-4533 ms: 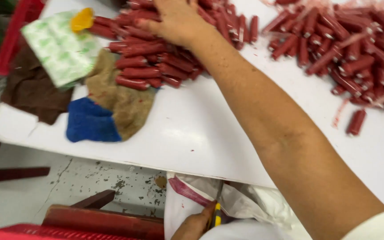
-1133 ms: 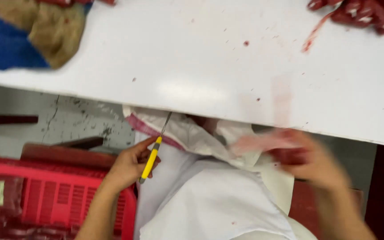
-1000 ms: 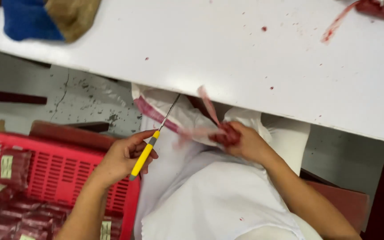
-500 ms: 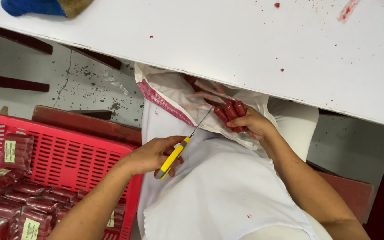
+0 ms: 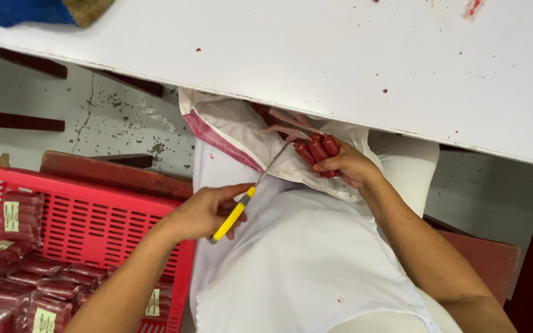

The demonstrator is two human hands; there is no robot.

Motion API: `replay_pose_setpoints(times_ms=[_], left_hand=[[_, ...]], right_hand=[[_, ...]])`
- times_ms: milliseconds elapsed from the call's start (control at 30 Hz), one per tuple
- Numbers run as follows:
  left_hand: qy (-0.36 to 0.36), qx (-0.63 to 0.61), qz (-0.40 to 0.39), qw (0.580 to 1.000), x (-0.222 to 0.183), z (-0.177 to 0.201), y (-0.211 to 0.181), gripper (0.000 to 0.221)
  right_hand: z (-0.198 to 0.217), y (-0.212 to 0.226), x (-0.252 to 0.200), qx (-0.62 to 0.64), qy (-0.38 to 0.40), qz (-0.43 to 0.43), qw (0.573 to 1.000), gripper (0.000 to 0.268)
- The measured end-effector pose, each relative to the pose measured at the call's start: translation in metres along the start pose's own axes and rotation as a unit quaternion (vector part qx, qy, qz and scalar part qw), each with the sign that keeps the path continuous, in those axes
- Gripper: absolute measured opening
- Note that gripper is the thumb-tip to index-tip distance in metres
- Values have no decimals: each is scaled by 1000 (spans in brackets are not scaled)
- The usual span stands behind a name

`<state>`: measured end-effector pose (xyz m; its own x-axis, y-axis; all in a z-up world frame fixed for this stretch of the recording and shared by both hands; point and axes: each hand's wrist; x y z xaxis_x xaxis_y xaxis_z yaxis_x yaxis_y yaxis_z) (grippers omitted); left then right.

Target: The person is bagging sausages by picking them up from a pile and placing them into a plastic bag, using scissors to cut the plastic casing as needed.

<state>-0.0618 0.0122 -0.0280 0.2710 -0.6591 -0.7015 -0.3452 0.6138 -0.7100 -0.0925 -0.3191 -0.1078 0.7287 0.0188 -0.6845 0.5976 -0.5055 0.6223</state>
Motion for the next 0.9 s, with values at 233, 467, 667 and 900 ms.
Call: replay_pose_setpoints(times_ms=[233,467,667,900], left_hand=[[39,-14,-64,997,23,-6,18,77],[33,15,-81,996,32,-7,1,77],[12,21,-83,996,31,-10,6,77],[29,-16,-22,999,13,5,5,78]], right_hand=[[36,-32,28,-155,11,-2,988,70],[18,-23,17,-193,17,13,981,65],[20,-17,15,-368,20,31,929,62],[21,-3,2,-489,10,42,871,64]])
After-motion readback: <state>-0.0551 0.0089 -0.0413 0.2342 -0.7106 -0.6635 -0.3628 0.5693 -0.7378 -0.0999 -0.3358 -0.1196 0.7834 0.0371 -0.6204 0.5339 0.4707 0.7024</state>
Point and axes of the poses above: each hand's wrist, its own x-axis towards the middle knuckle, its own z-axis out of the back of the hand, y = z × x, and after that the axes turned 12 degrees about x, right-handed
